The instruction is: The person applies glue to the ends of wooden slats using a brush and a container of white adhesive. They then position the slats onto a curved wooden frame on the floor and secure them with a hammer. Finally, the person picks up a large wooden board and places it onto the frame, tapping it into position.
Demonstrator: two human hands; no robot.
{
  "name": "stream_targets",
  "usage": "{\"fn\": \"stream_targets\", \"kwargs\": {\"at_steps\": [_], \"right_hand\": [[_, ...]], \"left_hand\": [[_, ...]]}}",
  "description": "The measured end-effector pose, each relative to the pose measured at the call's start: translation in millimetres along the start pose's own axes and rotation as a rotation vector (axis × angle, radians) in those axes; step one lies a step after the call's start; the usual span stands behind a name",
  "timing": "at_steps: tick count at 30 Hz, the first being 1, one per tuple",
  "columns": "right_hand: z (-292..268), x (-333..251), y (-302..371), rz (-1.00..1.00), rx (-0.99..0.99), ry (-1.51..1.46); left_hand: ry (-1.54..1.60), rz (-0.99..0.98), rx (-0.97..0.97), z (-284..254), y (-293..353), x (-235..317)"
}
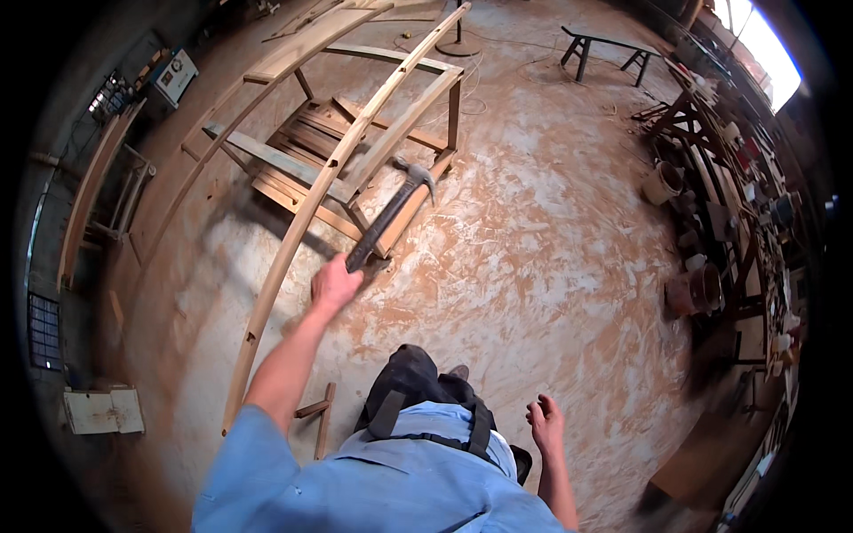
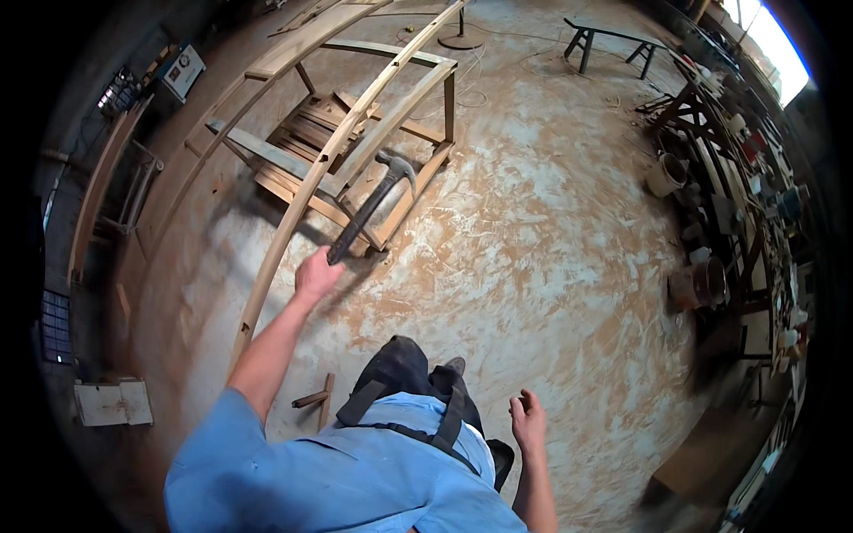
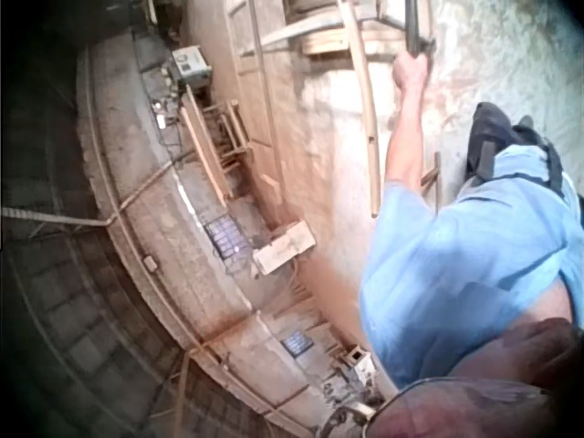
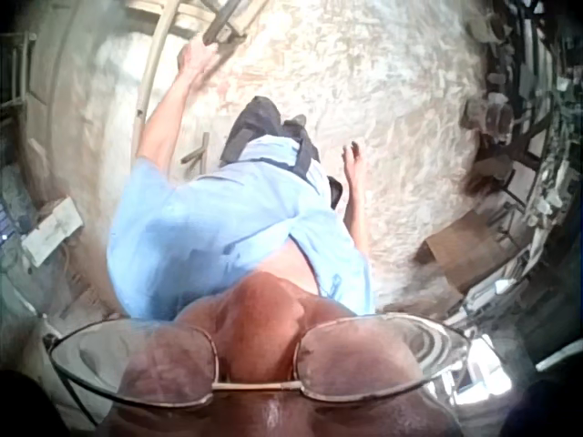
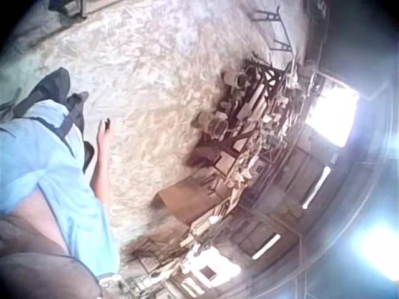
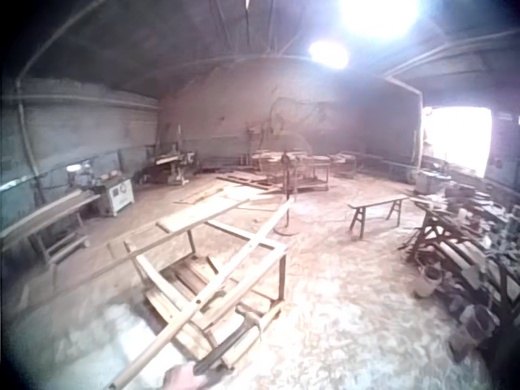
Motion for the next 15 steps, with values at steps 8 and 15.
{"fn": "stream_targets", "kwargs": {"at_steps": [8,15], "right_hand": [[-39,-43,-104,0.133,0.179,-0.009],[-17,-77,-159,0.304,0.244,-0.111]], "left_hand": [[-0.064,-0.096,-0.004,15,-172,13],[-0.092,-0.109,-0.07,39,-242,-2]]}}
Point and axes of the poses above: each hand's wrist, its own y-axis away from the middle knuckle, its own z-axis out of the palm, x = y × z, the point moved 6 cm from there along -y, towards the middle knuckle, and after that the axes turned 8 degrees about -z, right-handed, at the moved point
